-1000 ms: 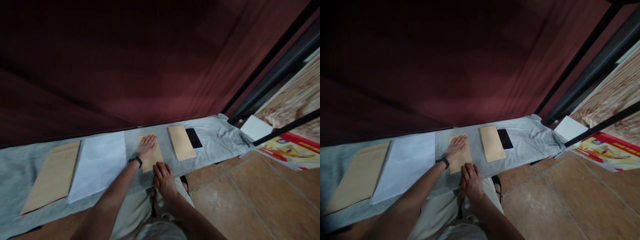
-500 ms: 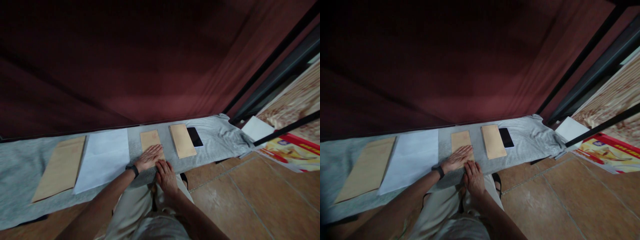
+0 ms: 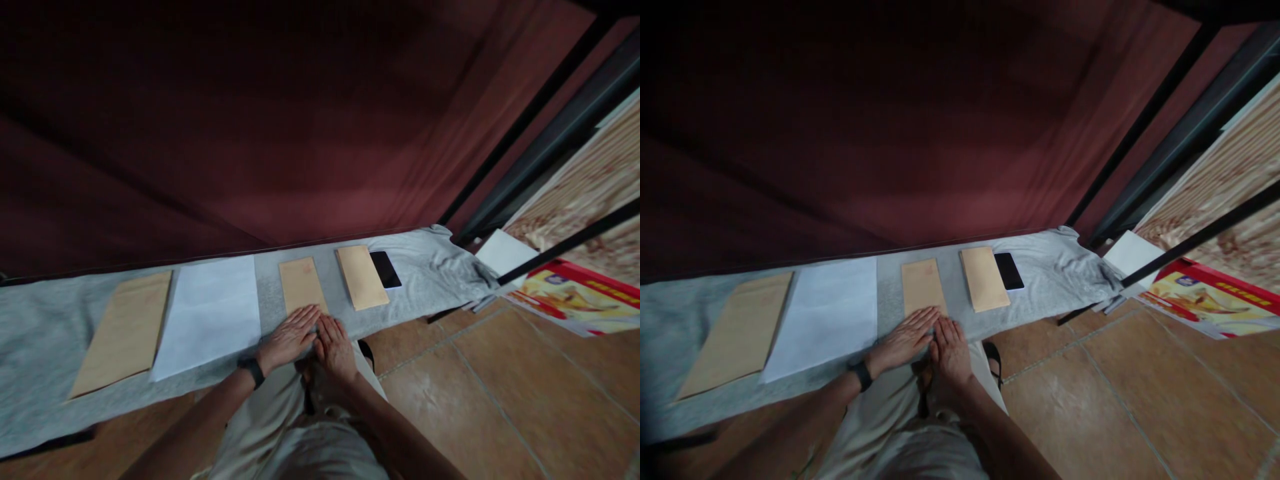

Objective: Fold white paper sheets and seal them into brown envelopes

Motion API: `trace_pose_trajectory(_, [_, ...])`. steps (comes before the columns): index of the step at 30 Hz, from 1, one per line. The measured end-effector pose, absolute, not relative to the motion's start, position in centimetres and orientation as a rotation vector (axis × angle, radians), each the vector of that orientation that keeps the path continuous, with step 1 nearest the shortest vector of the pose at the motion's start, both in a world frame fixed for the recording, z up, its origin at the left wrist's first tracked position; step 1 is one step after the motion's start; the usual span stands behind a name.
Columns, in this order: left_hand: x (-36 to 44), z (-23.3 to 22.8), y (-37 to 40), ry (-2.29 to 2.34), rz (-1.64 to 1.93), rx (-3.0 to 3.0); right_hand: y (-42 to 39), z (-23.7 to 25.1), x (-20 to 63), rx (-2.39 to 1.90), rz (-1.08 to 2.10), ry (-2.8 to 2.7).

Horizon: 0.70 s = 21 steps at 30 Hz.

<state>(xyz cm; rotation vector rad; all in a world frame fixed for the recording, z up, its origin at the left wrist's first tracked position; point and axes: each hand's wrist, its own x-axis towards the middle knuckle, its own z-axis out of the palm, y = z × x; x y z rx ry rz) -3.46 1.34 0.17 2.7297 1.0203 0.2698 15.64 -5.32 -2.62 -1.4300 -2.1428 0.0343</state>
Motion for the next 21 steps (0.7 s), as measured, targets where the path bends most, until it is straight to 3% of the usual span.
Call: trace_pose_trajectory(21, [-6.5,-0.7,-3.1,1.332,0.421,2.733,-4.9,0.1,18.4,-1.438,0.152,-2.226])
